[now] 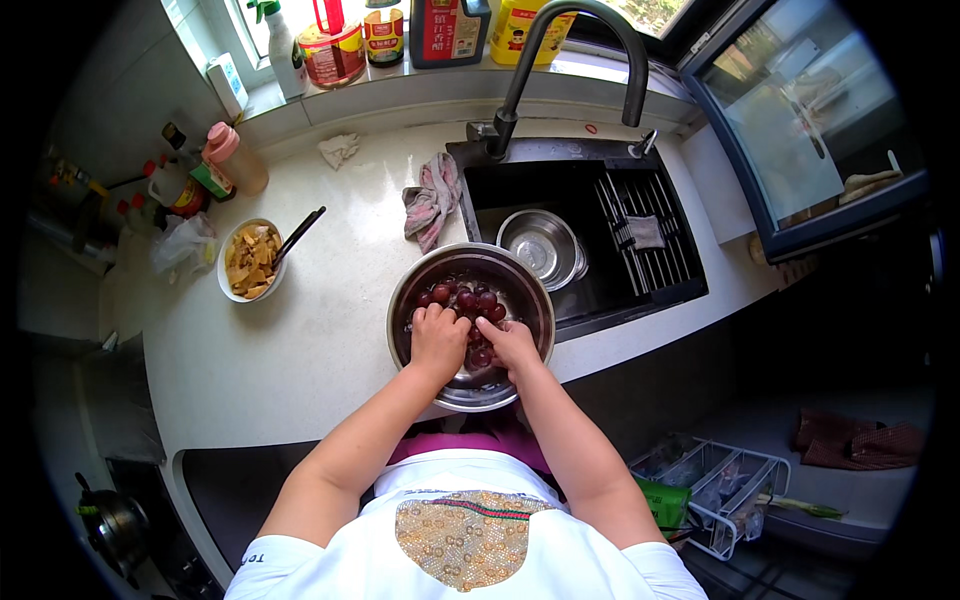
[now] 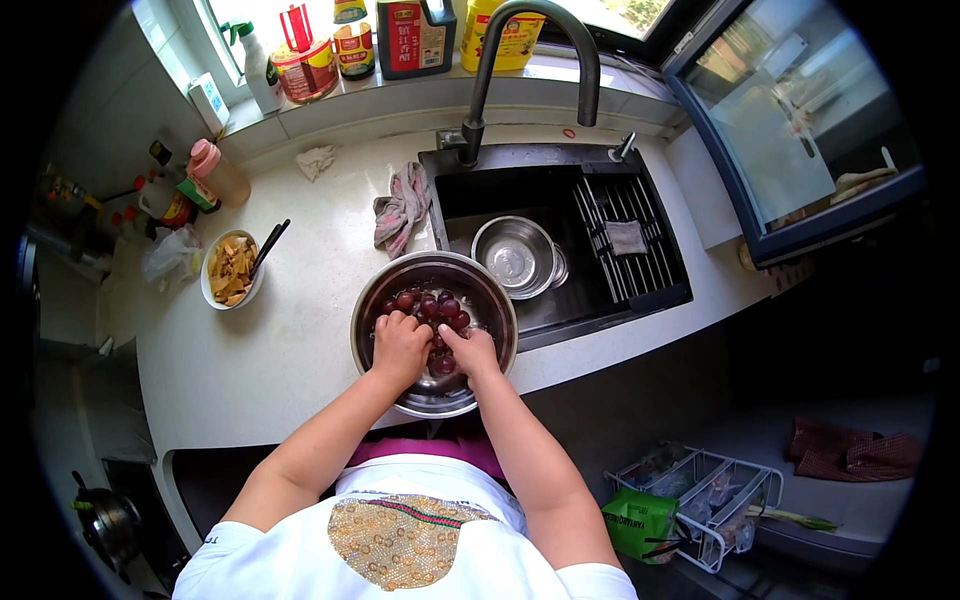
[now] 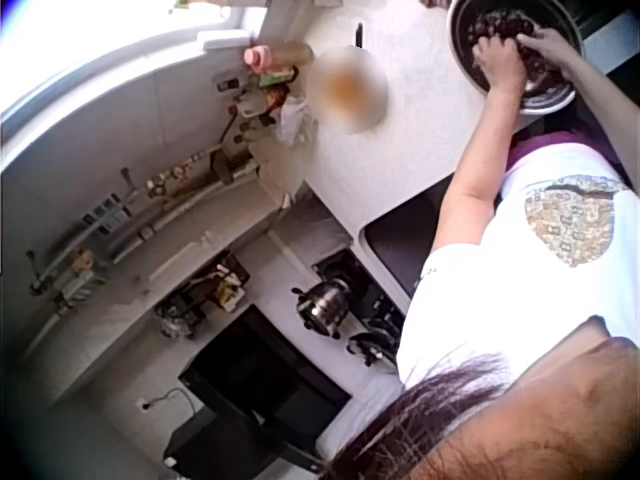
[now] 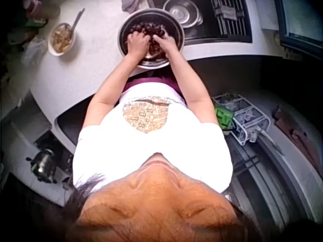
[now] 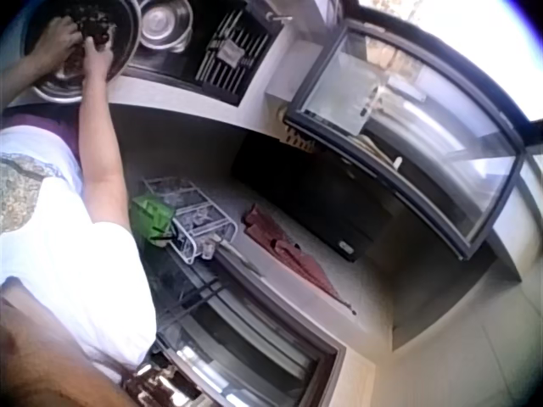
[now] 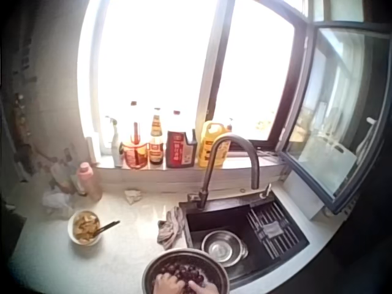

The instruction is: The person washes a bowl of red grapes in a kitchen sink. They rinse the grapes under running water, agitate them by hand, and then drain the water from the bowl.

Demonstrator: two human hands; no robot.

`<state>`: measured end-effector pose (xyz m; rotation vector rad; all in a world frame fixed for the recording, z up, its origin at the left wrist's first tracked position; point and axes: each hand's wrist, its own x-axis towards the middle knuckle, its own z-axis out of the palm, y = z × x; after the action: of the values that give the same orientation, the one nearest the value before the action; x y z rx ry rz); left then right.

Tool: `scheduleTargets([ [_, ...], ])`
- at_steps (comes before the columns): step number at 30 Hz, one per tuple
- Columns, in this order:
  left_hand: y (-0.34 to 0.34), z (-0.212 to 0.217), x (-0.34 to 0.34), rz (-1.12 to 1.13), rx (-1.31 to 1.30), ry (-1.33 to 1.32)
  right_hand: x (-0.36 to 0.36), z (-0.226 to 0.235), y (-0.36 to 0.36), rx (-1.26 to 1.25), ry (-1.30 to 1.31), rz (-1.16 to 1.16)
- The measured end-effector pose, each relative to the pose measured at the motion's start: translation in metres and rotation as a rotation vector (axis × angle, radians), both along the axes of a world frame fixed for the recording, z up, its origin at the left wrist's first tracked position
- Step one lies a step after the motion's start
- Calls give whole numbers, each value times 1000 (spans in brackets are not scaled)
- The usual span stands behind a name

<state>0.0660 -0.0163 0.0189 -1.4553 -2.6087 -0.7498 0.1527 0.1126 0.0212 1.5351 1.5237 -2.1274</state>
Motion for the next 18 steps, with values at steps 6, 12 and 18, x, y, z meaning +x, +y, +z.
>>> scheduleTargets([
  [6, 0, -4, 0, 11, -10, -4, 8, 0, 8, -177, 134, -133],
  [12, 1, -4, 1, 19, -3, -9, 14, -5, 5, 74, 166, 5],
  [18, -2, -4, -3, 32, 23, -38, 8, 0, -11, 834, -107, 308],
])
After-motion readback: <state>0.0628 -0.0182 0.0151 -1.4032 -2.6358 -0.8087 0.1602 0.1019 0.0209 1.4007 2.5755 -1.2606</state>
